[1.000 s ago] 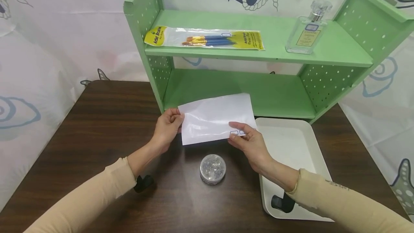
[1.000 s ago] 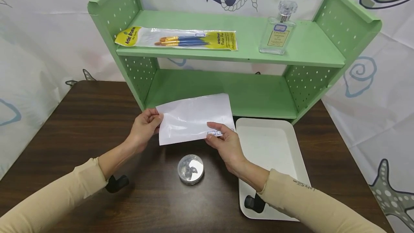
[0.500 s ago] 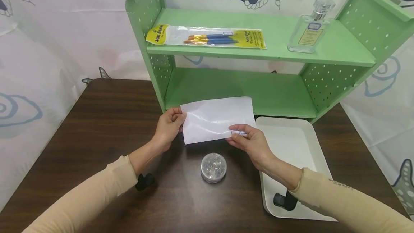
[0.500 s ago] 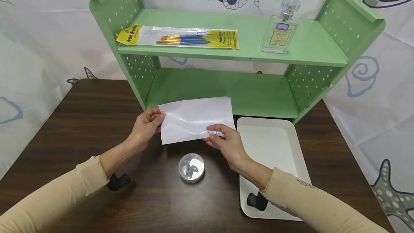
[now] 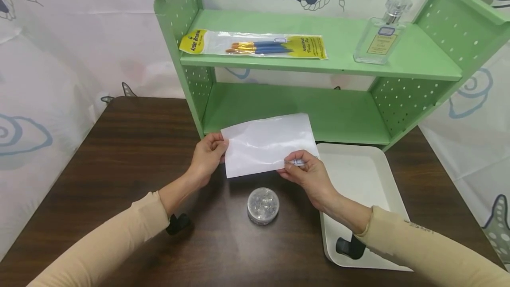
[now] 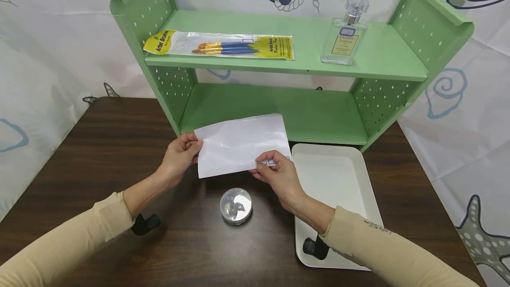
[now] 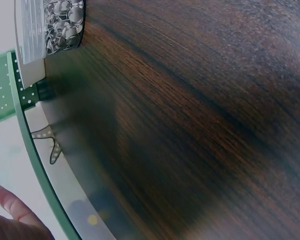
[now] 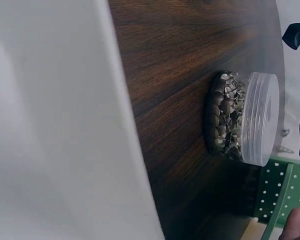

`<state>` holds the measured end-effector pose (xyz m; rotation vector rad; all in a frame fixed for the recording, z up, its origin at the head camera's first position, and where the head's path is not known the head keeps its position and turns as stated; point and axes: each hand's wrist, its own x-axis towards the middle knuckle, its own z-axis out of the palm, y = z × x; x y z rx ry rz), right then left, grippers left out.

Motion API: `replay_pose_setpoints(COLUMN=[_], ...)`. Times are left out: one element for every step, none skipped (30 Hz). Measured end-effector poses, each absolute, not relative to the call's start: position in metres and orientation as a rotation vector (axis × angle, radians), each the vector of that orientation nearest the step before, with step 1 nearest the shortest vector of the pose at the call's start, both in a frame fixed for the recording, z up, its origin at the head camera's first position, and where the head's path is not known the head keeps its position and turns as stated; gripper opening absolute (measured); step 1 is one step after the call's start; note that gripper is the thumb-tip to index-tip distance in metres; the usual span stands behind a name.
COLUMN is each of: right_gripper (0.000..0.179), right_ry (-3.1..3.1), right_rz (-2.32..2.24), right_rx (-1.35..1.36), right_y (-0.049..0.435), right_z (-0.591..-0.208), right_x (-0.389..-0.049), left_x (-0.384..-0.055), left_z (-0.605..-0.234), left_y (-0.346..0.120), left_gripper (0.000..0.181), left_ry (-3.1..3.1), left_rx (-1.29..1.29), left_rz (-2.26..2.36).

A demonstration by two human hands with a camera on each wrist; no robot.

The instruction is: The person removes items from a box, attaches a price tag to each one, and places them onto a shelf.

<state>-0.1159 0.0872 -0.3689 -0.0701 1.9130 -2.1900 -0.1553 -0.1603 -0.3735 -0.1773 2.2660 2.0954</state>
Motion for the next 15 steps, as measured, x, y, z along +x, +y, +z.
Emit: replay_pose_setpoints(right_gripper=[0.020, 0.025, 0.029, 0.033, 0.035, 0.035, 0.034, 0.033, 0.031, 0.029, 0.027, 0.024, 0.022, 0.020, 0.017], right_ry=[1.922, 1.931, 1.943, 1.954, 1.965, 1.974, 1.981, 1.989, 1.996, 2.000, 2.002, 2.007, 2.012, 2.015, 2.012], right_rz=[-2.187, -2.188, -2.183, -2.181, -2.179, -2.176, -2.172, -2.169, -2.166, -2.163, -2.160, -2.157, -2.153, -2.147, -2.143], right_rx=[-0.074, -0.074, -0.075, -0.075, -0.072, -0.063, -0.054, -0.047, -0.038, -0.030, -0.023, -0.019, -0.016, -0.011, -0.002], right_y=[0.0875, 0.0878, 0.0883, 0.0887, 0.0892, 0.0897, 0.0901, 0.0904, 0.0907, 0.0910, 0.0913, 0.0914, 0.0914, 0.0915, 0.0914], right_z=[-0.3688, -0.3687, -0.3685, -0.3684, -0.3683, -0.3685, -0.3685, -0.3686, -0.3686, -0.3689, -0.3689, -0.3689, -0.3689, -0.3688, -0.3688], right_x=[-0.1158, -0.1158, -0.1156, -0.1155, -0.1156, -0.1157, -0.1157, -0.1158, -0.1158, -0.1160, -0.1160, -0.1160, -0.1160, -0.1162, -0.1164], left_x=[-0.1554, -0.1554, -0.1554, -0.1554, -0.1555, -0.1556, -0.1556, -0.1556, -0.1556, -0.1556, -0.1556, -0.1556, -0.1555, -0.1553, -0.1551], left_z=[-0.3735, -0.3735, -0.3735, -0.3735, -0.3734, -0.3733, -0.3732, -0.3732, -0.3734, -0.3733, -0.3735, -0.3736, -0.3736, -0.3735, -0.3733], left_y=[-0.1606, -0.1608, -0.1610, -0.1612, -0.1612, -0.1612, -0.1612, -0.1613, -0.1614, -0.1614, -0.1616, -0.1616, -0.1616, -0.1619, -0.1620], left_gripper=[0.020, 0.020, 0.020, 0.021, 0.021, 0.021, 0.021, 0.021, 0.021, 0.021, 0.021, 0.020, 0.020, 0.019, 0.019], left_ry=[2.264, 2.264, 2.263, 2.262, 2.261, 2.258, 2.257, 2.258, 2.257, 2.254, 2.251, 2.248, 2.244, 2.242, 2.243], left_rx=[-0.179, -0.178, -0.178, -0.177, -0.177, -0.174, -0.172, -0.173, -0.176, -0.179, -0.182, -0.182, -0.182, -0.180, -0.181], left_rz=[2.096, 2.095, 2.096, 2.096, 2.098, 2.101, 2.102, 2.100, 2.104, 2.107, 2.111, 2.114, 2.117, 2.114, 2.111])
